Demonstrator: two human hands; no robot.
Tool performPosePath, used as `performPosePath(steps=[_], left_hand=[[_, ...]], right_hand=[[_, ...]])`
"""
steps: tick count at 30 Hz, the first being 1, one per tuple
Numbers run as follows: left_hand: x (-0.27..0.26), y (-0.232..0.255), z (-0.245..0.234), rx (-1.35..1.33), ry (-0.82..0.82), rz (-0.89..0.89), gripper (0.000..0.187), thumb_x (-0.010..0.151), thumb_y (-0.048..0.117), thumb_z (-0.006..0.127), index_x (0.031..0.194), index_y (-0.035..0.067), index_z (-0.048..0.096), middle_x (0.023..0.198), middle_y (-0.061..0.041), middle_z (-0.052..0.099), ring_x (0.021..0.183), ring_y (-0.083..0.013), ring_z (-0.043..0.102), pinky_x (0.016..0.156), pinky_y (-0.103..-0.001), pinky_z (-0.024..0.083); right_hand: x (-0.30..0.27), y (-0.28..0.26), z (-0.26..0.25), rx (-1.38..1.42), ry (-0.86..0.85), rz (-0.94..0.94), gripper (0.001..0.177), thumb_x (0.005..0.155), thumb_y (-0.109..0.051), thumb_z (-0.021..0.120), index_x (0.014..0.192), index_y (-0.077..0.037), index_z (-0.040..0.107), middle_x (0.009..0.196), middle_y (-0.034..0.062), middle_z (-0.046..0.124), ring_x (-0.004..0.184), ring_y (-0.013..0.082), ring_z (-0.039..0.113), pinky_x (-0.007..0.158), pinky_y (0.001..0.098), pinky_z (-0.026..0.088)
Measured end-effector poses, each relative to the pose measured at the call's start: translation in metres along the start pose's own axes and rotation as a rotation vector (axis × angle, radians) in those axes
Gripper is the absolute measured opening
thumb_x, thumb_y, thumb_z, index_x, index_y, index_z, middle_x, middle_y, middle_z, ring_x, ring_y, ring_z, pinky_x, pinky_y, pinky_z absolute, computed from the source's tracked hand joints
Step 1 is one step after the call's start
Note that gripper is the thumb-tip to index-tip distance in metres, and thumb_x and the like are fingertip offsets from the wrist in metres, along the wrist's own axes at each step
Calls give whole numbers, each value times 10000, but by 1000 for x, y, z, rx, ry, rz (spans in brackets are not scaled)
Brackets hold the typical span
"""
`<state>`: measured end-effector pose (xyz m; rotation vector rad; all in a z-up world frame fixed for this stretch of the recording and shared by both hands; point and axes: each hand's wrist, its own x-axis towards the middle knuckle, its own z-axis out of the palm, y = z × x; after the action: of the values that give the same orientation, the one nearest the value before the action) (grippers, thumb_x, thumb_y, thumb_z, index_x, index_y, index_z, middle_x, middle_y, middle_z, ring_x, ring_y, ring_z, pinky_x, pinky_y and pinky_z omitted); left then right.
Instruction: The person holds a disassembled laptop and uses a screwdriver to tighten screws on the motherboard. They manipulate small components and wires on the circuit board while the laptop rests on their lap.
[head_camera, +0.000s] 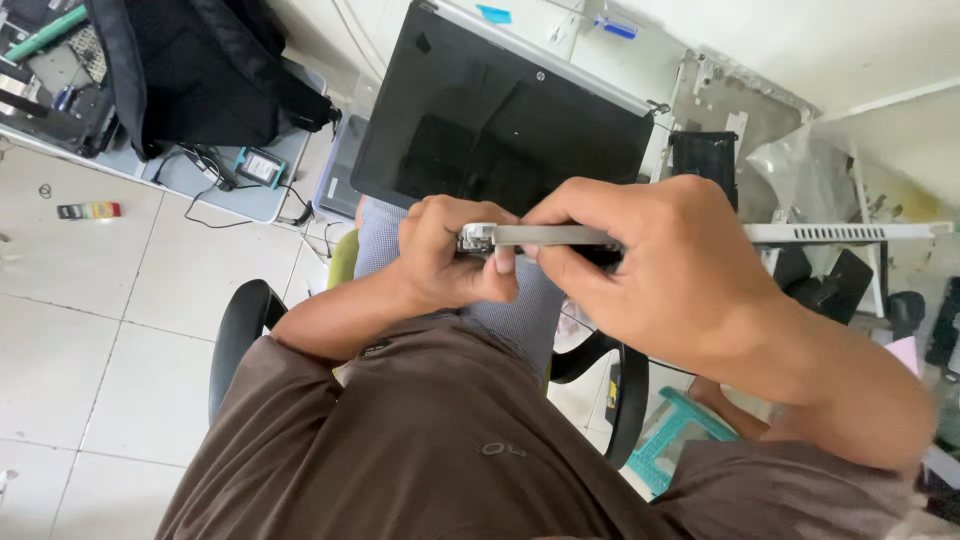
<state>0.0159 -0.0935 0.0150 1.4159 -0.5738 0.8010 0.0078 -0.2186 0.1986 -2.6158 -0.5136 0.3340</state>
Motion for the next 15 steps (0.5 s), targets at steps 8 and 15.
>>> performPosePath(steps=[8, 15], left_hand=[[-11, -1, -14, 125, 20, -195, 232, 878, 285, 574, 841, 56, 586, 658, 8, 599, 460, -79, 487, 441, -245, 366], [3, -14, -86, 260, 389, -302, 402, 946, 407, 543, 1050, 28, 455, 938, -78, 404, 859, -208, 423, 809, -370, 360]], right_hand=[[6, 17, 10, -219, 218, -363, 214, 889, -167, 789, 1072, -90, 711, 892, 41, 686, 837, 252, 620, 897, 416, 430], [-71, 75, 27, 129, 1629, -293, 391, 1026, -317, 492, 769, -37, 403, 572, 102, 280, 475, 197, 262, 514, 363, 219]])
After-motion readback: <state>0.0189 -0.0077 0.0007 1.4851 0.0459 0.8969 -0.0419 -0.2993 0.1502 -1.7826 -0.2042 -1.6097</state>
